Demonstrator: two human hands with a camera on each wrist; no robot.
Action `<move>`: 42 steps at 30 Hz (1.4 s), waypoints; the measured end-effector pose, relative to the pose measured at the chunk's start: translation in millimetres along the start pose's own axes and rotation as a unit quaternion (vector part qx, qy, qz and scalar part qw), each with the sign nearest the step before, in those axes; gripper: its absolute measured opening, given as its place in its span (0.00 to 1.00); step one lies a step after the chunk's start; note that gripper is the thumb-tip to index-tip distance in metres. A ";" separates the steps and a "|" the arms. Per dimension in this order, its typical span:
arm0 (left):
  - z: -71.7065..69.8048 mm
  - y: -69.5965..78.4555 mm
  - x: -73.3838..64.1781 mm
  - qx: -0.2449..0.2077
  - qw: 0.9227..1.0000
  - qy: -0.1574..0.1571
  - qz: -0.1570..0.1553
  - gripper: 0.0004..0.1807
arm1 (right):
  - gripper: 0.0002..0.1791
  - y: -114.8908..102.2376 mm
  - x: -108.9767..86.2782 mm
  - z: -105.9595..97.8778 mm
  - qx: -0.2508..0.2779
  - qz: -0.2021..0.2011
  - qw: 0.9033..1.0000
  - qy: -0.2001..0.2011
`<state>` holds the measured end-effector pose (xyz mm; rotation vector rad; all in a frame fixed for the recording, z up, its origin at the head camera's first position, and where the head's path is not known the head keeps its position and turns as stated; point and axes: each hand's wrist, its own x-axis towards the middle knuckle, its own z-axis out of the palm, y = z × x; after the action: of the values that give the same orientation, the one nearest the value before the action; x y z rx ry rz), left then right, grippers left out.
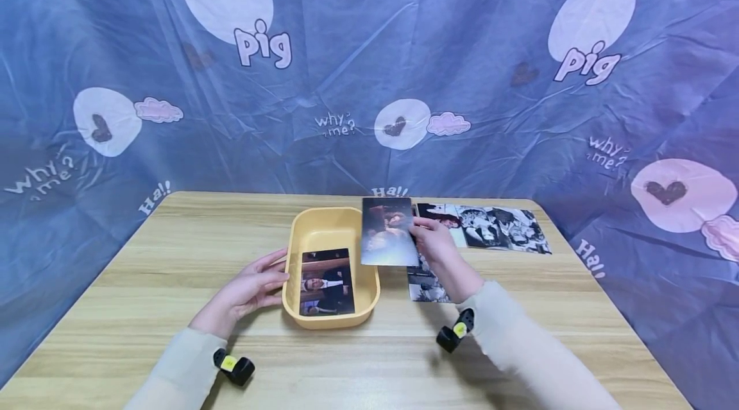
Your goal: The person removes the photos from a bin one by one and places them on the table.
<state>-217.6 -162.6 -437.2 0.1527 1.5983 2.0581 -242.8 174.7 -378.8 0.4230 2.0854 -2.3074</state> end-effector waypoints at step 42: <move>9.8 -4.1 -7.2 0.004 1.000 0.016 0.001 0.40 | 0.07 42.9 7.9 -206.8 -0.139 0.056 0.988 -0.021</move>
<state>-206.2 -156.8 -436.5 0.1239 1.6252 2.0657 -202.1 373.2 -439.0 0.4644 2.2555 -1.9103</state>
